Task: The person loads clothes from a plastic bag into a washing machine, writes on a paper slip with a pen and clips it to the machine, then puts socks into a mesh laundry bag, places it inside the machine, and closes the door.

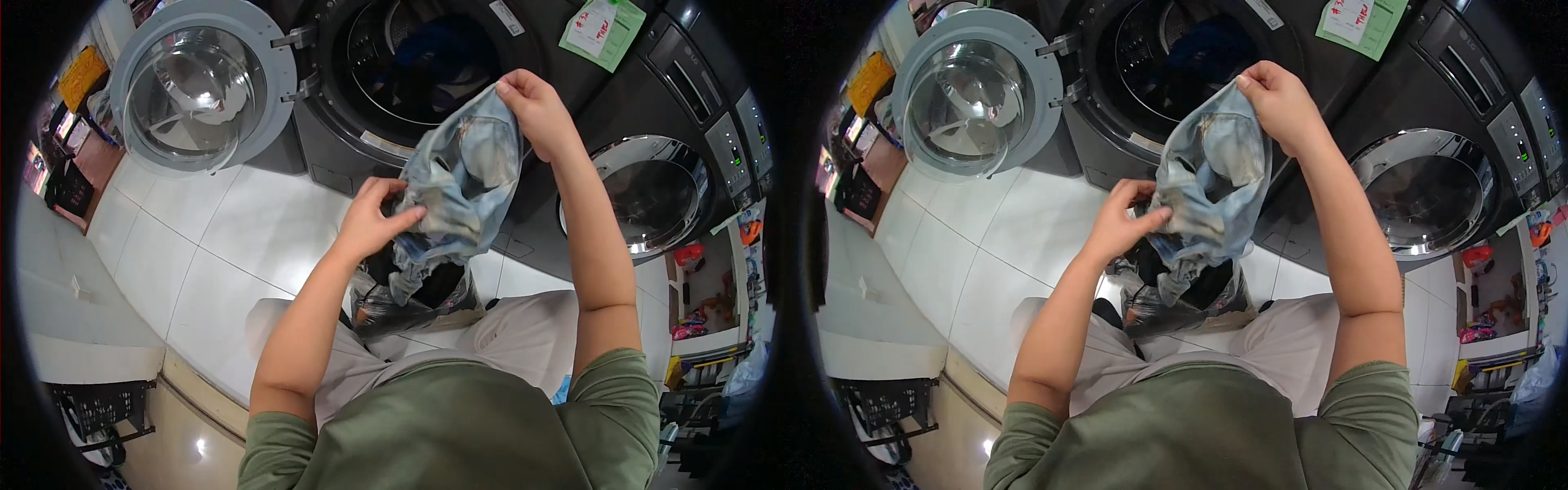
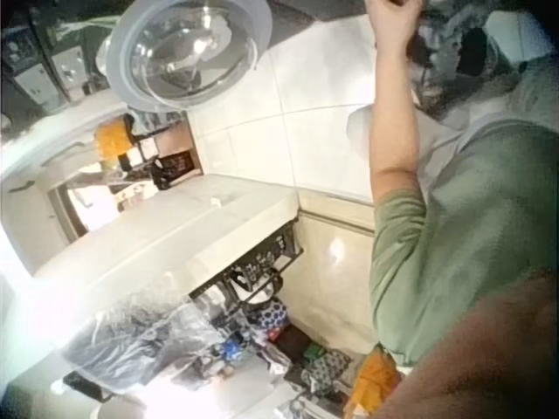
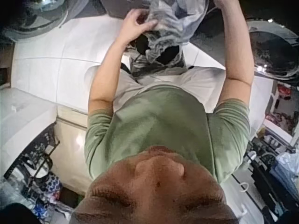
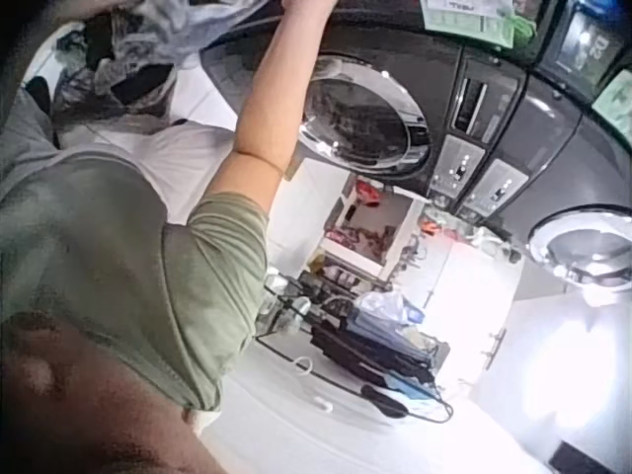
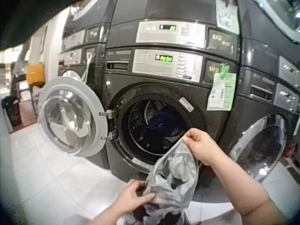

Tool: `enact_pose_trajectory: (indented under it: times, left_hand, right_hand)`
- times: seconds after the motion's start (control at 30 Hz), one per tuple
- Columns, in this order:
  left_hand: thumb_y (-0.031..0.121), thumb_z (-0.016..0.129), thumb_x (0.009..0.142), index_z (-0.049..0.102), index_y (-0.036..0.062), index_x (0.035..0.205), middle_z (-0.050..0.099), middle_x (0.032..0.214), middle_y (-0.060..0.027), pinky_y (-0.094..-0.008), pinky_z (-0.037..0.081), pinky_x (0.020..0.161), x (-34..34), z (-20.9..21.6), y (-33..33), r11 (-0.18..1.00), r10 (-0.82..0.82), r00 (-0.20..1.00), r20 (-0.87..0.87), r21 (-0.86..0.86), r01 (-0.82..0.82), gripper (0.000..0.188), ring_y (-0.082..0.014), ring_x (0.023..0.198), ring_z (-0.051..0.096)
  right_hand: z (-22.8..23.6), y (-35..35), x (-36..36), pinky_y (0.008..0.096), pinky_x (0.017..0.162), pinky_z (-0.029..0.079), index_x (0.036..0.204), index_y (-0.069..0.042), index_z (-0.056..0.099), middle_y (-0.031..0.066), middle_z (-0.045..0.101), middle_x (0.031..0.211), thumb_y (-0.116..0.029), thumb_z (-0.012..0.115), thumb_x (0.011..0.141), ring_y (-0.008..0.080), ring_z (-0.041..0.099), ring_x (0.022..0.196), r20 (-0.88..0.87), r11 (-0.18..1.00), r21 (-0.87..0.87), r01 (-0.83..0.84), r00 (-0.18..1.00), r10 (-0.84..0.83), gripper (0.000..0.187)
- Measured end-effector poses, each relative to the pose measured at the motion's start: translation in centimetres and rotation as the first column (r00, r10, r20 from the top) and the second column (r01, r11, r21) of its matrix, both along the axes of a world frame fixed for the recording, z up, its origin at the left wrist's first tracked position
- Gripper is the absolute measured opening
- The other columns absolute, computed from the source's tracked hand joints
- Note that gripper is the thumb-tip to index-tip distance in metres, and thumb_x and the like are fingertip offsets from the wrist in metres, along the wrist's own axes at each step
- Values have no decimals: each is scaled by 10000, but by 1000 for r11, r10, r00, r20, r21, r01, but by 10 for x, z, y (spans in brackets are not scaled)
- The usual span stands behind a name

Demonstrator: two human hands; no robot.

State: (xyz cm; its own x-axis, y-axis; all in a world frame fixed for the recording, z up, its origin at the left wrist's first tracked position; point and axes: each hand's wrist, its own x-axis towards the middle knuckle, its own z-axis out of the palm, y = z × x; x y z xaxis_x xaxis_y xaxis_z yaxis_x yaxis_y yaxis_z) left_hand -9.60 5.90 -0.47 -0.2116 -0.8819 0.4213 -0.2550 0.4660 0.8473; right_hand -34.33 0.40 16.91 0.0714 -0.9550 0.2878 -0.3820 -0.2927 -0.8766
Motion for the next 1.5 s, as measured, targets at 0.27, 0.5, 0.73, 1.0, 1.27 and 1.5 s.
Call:
enact_pose_trajectory:
  times: [0.27, 0.5, 0.73, 1.0, 1.27, 1.5]
  left_hand:
    - [455, 658, 863, 542, 2, 1067, 587, 931, -81, -288, 449, 749, 5, -17, 13, 741, 159, 887, -433, 646, 182, 510, -153, 814, 553]
    - [188, 670, 880, 638, 2, 1068, 674, 945, -44, -266, 481, 766, 52, 34, -23, 930, 180, 725, -665, 355, 94, 266, -114, 826, 615]
    - [201, 702, 853, 677, 24, 842, 639, 783, 16, -219, 442, 628, 51, 44, -27, 871, 180, 810, -558, 473, 132, 179, -52, 688, 547]
    - [243, 724, 831, 600, 28, 673, 457, 646, 89, -240, 305, 517, 23, 60, -14, 883, -176, 950, -258, 385, 269, 294, -24, 615, 366]
    - [221, 719, 841, 389, 48, 585, 329, 630, 61, -262, 278, 511, 34, 25, -26, 938, -139, 977, -161, 295, 182, 451, -42, 613, 311]
    - [244, 698, 860, 566, -11, 682, 434, 709, 33, -260, 336, 570, 40, 33, -11, 944, -177, 983, -53, 272, 185, 338, -60, 665, 392]
  right_hand:
    - [7, 3, 4, 266, 675, 483, 951, 6, 595, 43, 627, 825, -158, 584, 934, 122, 578, 713, 384, 965, 231, -126, 923, 28, 165]
    - [-29, 8, -56, 265, 702, 456, 955, -39, 610, 19, 619, 818, -152, 593, 924, 102, 558, 737, 294, 953, 302, 7, 951, -100, 118]
    - [-110, 21, -53, 315, 706, 468, 911, -8, 621, 66, 621, 836, -97, 637, 847, 202, 584, 753, -588, 979, -107, 174, 783, -203, 110]
    - [-139, 30, 64, 390, 836, 489, 1070, 32, 615, 175, 656, 1046, -446, 809, 625, 330, 614, 1026, -795, 818, 445, -364, 260, 548, 681]
    - [-156, 28, 92, 421, 838, 502, 1040, -12, 679, 158, 669, 1056, -425, 754, 728, 294, 631, 1020, -782, 756, 623, -201, -177, 597, 523]
    - [-152, 36, 36, 384, 757, 513, 1164, 24, 598, 228, 654, 1017, -95, 572, 786, 326, 649, 887, -701, 722, 548, -423, 238, 672, 397]
